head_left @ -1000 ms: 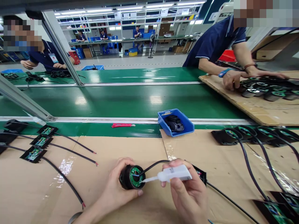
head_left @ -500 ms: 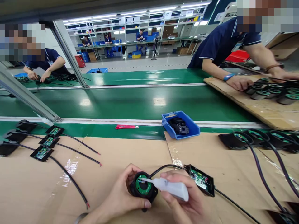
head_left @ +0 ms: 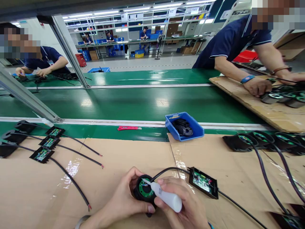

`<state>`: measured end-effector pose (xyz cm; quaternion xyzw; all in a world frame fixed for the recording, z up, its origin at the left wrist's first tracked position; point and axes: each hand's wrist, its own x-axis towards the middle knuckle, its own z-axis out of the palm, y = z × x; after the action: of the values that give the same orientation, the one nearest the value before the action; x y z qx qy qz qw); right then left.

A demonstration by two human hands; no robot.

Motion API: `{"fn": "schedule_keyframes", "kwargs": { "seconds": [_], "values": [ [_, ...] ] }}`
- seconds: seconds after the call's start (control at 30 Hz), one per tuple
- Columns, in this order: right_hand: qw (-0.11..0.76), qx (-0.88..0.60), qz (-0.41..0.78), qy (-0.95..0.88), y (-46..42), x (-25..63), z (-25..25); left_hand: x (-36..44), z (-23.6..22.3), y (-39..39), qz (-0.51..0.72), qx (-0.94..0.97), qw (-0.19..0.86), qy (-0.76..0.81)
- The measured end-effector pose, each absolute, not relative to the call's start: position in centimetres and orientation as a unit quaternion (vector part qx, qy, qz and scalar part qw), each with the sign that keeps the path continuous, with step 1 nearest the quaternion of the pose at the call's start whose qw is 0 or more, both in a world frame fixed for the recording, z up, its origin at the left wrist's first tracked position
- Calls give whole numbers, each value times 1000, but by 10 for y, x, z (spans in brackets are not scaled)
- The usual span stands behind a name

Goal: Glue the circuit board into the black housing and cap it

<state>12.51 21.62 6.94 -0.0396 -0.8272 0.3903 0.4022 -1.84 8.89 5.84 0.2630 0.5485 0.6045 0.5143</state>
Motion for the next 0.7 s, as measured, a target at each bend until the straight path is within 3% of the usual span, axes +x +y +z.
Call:
{"fn": "schedule_keyframes", "kwargs": {
  "seconds": [0.4,0.57,0.7],
  "values": [
    [402,-22,428,-809,210,121,73,-18,56,89,597,262,505,566],
    [455,-9,365,-812,217,115,80,-21,56,89,590,270,491,581],
    [515,-71,414,-747,221,116,78,-23,56,89,579,291,436,624]
  ]
}}
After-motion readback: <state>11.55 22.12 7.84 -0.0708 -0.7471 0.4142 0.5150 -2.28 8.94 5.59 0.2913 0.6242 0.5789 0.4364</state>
